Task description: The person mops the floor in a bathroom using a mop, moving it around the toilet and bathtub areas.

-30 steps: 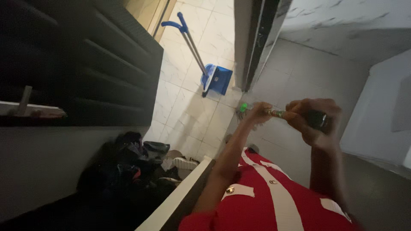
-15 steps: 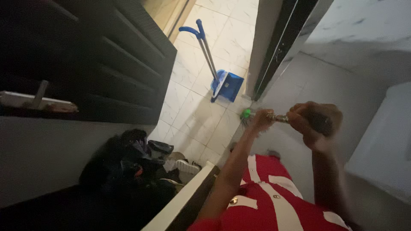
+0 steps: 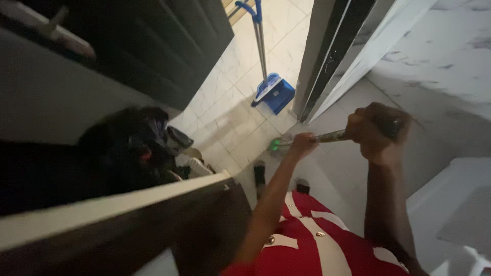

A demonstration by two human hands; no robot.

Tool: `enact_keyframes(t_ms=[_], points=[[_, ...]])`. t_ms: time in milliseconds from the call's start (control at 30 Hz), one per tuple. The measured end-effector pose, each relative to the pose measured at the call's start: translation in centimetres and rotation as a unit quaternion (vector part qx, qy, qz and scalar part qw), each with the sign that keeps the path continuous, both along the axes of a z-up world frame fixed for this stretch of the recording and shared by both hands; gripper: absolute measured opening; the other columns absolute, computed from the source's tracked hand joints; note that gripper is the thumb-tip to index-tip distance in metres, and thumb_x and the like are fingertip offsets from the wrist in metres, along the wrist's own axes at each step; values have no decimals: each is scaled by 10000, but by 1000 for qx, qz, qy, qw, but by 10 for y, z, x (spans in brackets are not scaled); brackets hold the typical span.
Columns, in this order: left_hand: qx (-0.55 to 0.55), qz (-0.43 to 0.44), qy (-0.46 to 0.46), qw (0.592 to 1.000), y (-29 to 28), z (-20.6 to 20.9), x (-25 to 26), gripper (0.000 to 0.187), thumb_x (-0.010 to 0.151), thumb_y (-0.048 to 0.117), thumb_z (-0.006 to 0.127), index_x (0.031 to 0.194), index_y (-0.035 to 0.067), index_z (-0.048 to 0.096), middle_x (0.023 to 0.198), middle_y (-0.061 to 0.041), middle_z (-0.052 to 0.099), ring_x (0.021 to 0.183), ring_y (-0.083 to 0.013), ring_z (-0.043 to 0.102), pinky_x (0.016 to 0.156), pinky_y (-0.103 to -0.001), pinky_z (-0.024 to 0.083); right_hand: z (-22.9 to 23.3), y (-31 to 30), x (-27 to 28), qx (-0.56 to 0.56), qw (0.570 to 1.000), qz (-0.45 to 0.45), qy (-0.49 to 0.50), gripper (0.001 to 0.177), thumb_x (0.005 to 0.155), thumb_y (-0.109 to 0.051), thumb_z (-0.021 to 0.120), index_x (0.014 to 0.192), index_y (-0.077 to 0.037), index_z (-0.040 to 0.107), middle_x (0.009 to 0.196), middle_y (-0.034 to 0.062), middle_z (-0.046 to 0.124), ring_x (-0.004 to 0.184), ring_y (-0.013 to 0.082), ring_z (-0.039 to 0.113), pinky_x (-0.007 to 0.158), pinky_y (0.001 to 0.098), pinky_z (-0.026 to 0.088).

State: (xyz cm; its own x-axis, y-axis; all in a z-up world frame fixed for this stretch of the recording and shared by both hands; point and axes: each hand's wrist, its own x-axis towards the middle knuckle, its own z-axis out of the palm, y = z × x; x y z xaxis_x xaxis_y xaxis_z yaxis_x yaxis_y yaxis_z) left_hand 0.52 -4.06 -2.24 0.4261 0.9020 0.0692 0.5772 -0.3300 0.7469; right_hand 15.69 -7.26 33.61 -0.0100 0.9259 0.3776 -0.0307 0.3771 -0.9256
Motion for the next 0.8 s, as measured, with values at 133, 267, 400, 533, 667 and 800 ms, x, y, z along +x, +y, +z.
enact_keyframes(t_ms=[133,267,400,533,667,800], points=[[126,59,33,990,-41,-12,0,187,900,186,686,783,71,596,741,-76,633,646,-227,601,621,-404,488,-5,-8,9,44,980,120,152,149,872,-62,676,791,-21,557,649,82,532,522,128,524,444,306,391],[93,147,26,984,-81,-11,-12,308,809,232,783,690,46,567,657,-168,592,655,-324,593,581,-448,473,-13,-16,24,-35,945,263,191,328,972,-76,783,744,-29,552,587,47,486,510,109,442,486,286,330],[-49,133,-53,988,-112,-14,-22,382,843,282,770,674,29,540,609,-179,569,542,-310,576,554,-439,471,-17,-13,16,24,898,391,201,219,1000,-110,691,796,-35,664,616,68,612,497,117,552,484,285,403],[-43,168,44,984,-110,-15,-19,366,1011,247,635,700,68,558,652,-126,613,599,-291,617,594,-405,488,5,-27,7,72,918,389,28,129,927,-102,733,865,-41,638,640,56,629,494,87,548,442,275,412],[95,148,-29,984,-92,-16,-21,301,809,240,789,721,34,587,688,-159,623,627,-307,621,587,-410,492,20,-34,-13,114,870,476,-62,265,889,-108,758,709,-143,566,556,-35,521,442,56,480,432,257,349],[86,149,-20,985,-74,-16,-20,194,759,179,776,844,47,660,798,-103,702,676,-241,663,625,-371,542,26,-53,-43,111,855,501,-73,275,899,-99,742,696,-133,560,553,-33,504,424,77,464,414,256,351]])
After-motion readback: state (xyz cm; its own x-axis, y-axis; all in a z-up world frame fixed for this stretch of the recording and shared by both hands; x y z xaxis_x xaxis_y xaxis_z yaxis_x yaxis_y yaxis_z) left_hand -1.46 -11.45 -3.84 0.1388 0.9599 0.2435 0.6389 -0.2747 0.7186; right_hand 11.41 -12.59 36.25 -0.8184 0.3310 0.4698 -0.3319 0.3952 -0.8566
